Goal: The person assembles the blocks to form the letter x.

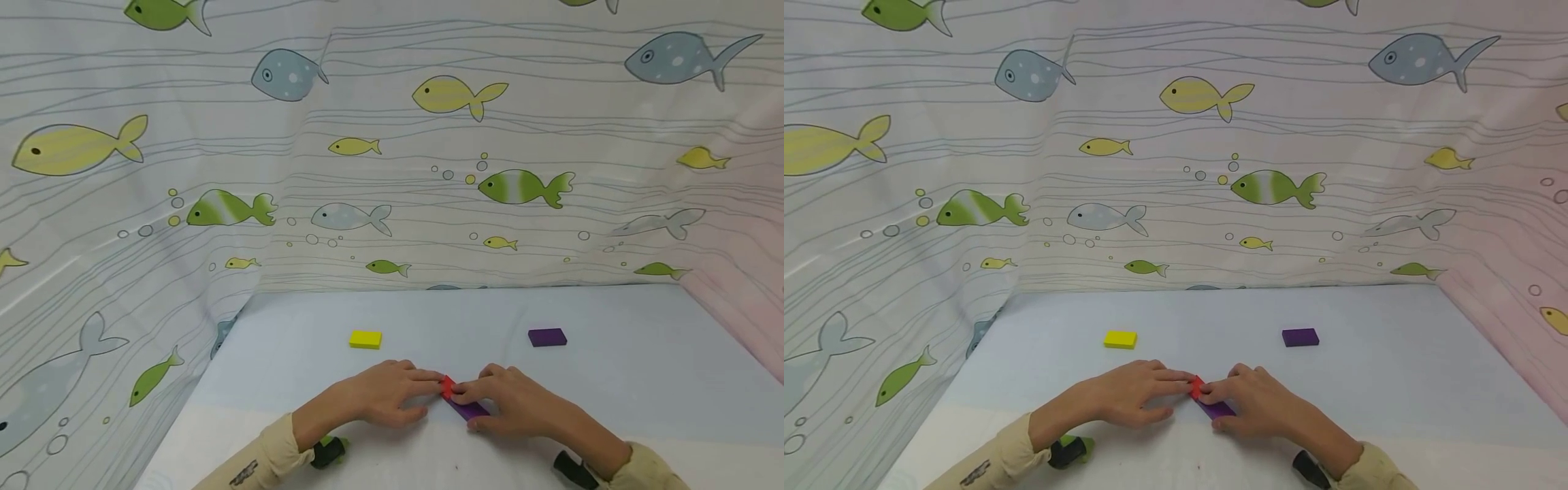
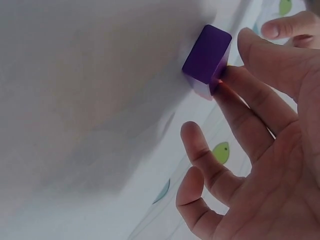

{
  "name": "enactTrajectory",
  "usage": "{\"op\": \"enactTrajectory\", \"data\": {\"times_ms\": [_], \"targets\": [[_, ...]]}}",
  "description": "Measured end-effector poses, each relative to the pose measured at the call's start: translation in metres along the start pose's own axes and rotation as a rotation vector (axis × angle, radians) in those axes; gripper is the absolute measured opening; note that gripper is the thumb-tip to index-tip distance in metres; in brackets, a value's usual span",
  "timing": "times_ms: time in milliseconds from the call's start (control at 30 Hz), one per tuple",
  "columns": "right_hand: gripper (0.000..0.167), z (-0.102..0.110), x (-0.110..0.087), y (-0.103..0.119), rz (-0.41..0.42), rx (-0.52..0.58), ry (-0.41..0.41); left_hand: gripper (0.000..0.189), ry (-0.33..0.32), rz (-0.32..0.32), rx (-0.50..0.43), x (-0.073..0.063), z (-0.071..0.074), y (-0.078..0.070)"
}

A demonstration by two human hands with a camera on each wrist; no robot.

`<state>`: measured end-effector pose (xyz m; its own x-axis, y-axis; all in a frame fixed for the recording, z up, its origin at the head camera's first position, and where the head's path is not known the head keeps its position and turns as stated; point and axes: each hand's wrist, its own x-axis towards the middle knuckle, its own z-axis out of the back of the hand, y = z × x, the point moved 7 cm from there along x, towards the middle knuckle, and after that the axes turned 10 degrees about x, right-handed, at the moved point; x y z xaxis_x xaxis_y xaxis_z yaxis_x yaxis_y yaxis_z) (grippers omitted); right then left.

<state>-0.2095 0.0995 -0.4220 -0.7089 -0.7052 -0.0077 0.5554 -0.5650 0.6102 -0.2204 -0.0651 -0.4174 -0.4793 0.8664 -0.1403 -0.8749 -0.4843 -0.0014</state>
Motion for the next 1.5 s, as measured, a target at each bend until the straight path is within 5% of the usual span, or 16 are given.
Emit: {"op": "enactTrajectory", "data": {"times_ms": [567,967,1500], "targets": [[0.041,-0.004,0.001,-0.006,-0.036,-0.02,0.0,0.047,-0.164,-0.005,-0.12,-0.03,0.009,0.018],[0.041,-0.007,0.003,-0.003,-0.018,-0.03,-0.006,0.047,-0.155,0.054,-0.245,-0.064,0.01,0.026],[0.039,-0.002,0.002,-0.003,-0.022,-0.043,-0.003,0.036,-0.214,0.035,-0.356,-0.096,0.003,0.028]]}}
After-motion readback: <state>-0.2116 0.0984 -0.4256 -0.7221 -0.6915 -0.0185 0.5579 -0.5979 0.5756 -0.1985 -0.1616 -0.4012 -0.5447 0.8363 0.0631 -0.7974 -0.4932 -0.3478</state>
